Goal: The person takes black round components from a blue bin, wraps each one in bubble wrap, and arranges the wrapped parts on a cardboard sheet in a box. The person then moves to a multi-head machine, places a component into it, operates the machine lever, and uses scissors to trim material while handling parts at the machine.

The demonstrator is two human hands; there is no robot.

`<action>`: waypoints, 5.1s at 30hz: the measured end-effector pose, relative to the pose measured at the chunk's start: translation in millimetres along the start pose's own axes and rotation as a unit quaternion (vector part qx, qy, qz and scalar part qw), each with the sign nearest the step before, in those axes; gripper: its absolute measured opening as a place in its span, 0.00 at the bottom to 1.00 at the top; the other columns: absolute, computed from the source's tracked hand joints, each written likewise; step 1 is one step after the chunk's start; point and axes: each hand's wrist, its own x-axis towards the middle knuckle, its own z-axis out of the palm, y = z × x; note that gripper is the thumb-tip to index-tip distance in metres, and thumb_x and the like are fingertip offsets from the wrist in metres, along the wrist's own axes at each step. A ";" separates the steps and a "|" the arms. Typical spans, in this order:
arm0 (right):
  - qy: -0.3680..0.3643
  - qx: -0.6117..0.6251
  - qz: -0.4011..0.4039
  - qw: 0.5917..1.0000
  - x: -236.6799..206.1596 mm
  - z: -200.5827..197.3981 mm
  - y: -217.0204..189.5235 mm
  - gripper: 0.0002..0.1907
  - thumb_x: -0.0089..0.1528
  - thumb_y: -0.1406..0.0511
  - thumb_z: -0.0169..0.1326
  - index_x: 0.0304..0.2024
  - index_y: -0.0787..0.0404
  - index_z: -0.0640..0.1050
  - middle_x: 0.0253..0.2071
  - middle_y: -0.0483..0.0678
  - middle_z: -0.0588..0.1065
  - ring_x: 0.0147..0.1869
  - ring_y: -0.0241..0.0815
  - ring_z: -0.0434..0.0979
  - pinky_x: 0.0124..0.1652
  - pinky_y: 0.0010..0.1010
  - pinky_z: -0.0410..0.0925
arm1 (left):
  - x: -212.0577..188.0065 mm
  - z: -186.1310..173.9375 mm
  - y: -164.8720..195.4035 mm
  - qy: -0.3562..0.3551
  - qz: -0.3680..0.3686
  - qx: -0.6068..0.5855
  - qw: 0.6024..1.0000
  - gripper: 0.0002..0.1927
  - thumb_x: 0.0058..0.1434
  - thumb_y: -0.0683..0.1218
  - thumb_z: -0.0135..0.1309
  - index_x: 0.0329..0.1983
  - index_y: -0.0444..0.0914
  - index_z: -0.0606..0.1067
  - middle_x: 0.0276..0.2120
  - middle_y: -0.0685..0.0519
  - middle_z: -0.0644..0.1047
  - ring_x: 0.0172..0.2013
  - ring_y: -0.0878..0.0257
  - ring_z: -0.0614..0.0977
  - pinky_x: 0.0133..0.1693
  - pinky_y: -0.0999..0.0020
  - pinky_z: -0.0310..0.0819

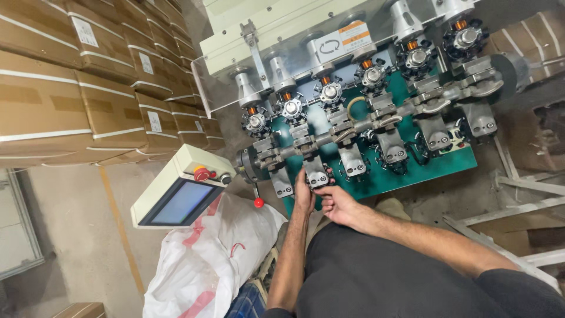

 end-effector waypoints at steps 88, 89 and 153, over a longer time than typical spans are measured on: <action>0.404 -0.902 -0.153 0.021 -324.3 -56.7 -445.8 0.30 0.59 0.34 0.50 0.40 0.47 0.82 0.35 0.43 0.84 0.44 0.44 0.86 0.41 0.37 0.79 | -22.6 -69.4 70.8 0.576 0.327 0.372 0.650 0.12 0.71 0.42 0.45 0.47 0.33 0.78 0.36 0.47 0.83 0.38 0.57 0.85 0.43 0.61 0.78; 0.403 -0.898 -0.178 0.001 -327.2 -61.3 -442.6 0.29 0.60 0.34 0.49 0.39 0.48 0.80 0.32 0.42 0.83 0.40 0.42 0.85 0.38 0.35 0.78 | -22.3 -66.1 68.2 0.577 0.322 0.367 0.654 0.12 0.71 0.42 0.43 0.47 0.33 0.78 0.37 0.47 0.83 0.38 0.57 0.85 0.42 0.61 0.78; 0.113 -0.831 -0.474 0.269 -53.7 -6.0 -253.0 0.19 0.64 0.51 0.50 0.47 0.54 0.80 0.47 0.50 0.80 0.55 0.50 0.80 0.55 0.44 0.72 | -174.8 26.5 -91.4 0.451 -0.010 0.320 0.833 0.13 0.65 0.42 0.47 0.45 0.33 0.81 0.31 0.48 0.86 0.28 0.63 0.85 0.35 0.69 0.79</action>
